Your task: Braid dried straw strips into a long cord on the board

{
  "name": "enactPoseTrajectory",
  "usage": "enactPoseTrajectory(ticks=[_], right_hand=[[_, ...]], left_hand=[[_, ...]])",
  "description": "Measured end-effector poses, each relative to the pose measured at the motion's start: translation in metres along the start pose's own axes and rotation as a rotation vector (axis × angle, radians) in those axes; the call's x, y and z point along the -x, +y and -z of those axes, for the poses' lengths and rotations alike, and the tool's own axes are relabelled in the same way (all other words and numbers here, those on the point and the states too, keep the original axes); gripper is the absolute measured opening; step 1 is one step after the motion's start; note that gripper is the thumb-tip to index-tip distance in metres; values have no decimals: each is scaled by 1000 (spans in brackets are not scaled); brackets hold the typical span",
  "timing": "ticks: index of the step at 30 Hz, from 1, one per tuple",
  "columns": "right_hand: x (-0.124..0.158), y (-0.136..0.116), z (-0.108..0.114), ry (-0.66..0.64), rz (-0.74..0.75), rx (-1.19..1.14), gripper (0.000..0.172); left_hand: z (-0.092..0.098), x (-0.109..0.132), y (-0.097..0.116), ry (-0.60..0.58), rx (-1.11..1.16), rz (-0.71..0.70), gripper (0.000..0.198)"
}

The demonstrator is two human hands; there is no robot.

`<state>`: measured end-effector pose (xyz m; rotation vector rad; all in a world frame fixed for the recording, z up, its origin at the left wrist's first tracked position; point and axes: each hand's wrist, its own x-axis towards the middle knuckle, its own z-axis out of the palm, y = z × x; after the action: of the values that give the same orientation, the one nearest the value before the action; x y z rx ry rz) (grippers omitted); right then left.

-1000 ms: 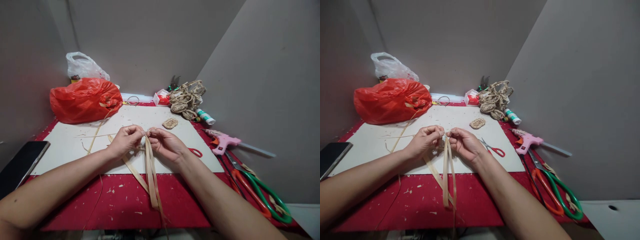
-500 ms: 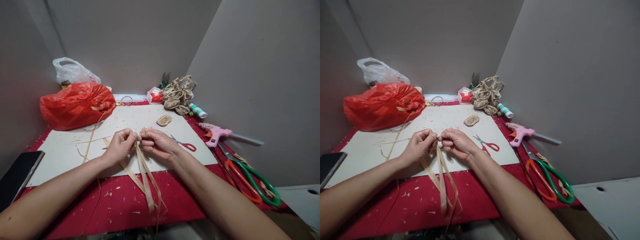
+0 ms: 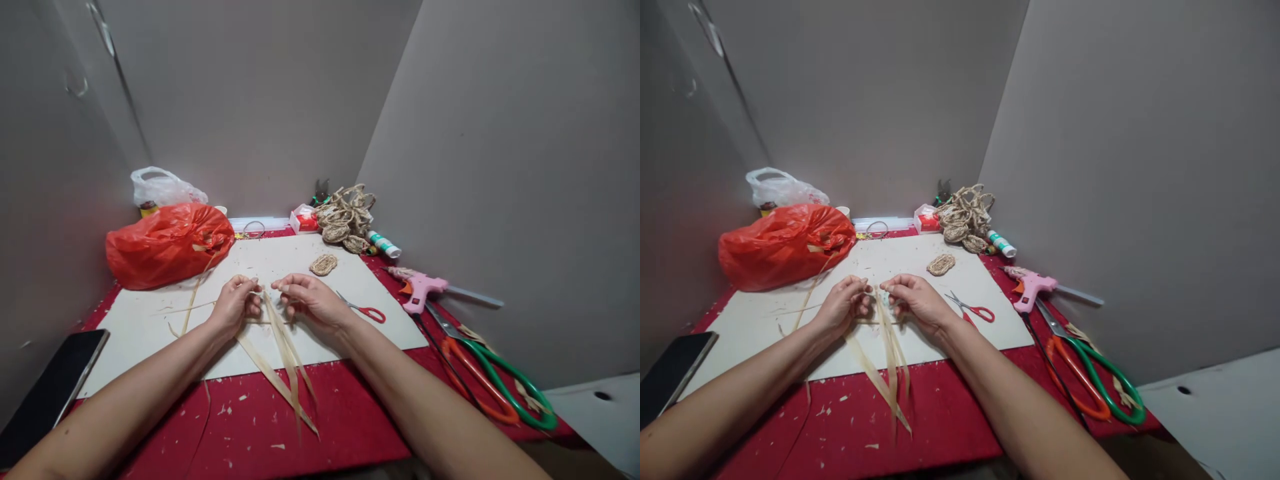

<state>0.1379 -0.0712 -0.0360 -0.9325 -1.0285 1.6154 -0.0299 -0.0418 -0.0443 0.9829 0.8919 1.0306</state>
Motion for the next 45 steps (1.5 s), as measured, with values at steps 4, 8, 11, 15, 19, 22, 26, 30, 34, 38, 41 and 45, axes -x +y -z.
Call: enactPoseTrajectory(ticks=[4, 8, 11, 15, 19, 22, 26, 30, 34, 38, 41, 45], right_hand=[[-5, 0, 7, 32, 20, 36, 15], [-9, 1, 12, 32, 67, -53, 15], [-12, 0, 17, 81, 100, -60, 17], [-16, -1, 21, 105, 129, -17, 20], [-16, -2, 18, 11, 140, -8, 25], [-14, -2, 15, -54, 160, 1, 29], [-13, -2, 14, -58, 177, 22, 36], [-12, -7, 16, -51, 202, 4, 38], [-11, -15, 20, -23, 226, -36, 38], [-10, -17, 22, -11, 232, -58, 36], [-9, -18, 22, -4, 236, -76, 33], [-8, -22, 23, 89, 319, -111, 31]], left_hand=[[1, -1, -3, 36, -29, 37, 25], [1, 0, -3, 93, -131, 69, 35], [2, -1, -5, 51, -258, 35, 37], [4, -2, -9, -26, -416, 3, 37], [1, -3, -10, -104, -572, 7, 39], [-5, -8, -7, -148, -844, -43, 41], [-15, -22, -5, -201, -1134, -192, 26], [-22, -31, -2, -260, -1105, -153, 17], [-24, -34, 7, -226, -1037, -71, 19], [-25, -37, 6, -221, -1084, -10, 27], [-28, -40, -4, -247, -1149, -120, 19], [-28, -43, -3, -240, -1068, -147, 12]])
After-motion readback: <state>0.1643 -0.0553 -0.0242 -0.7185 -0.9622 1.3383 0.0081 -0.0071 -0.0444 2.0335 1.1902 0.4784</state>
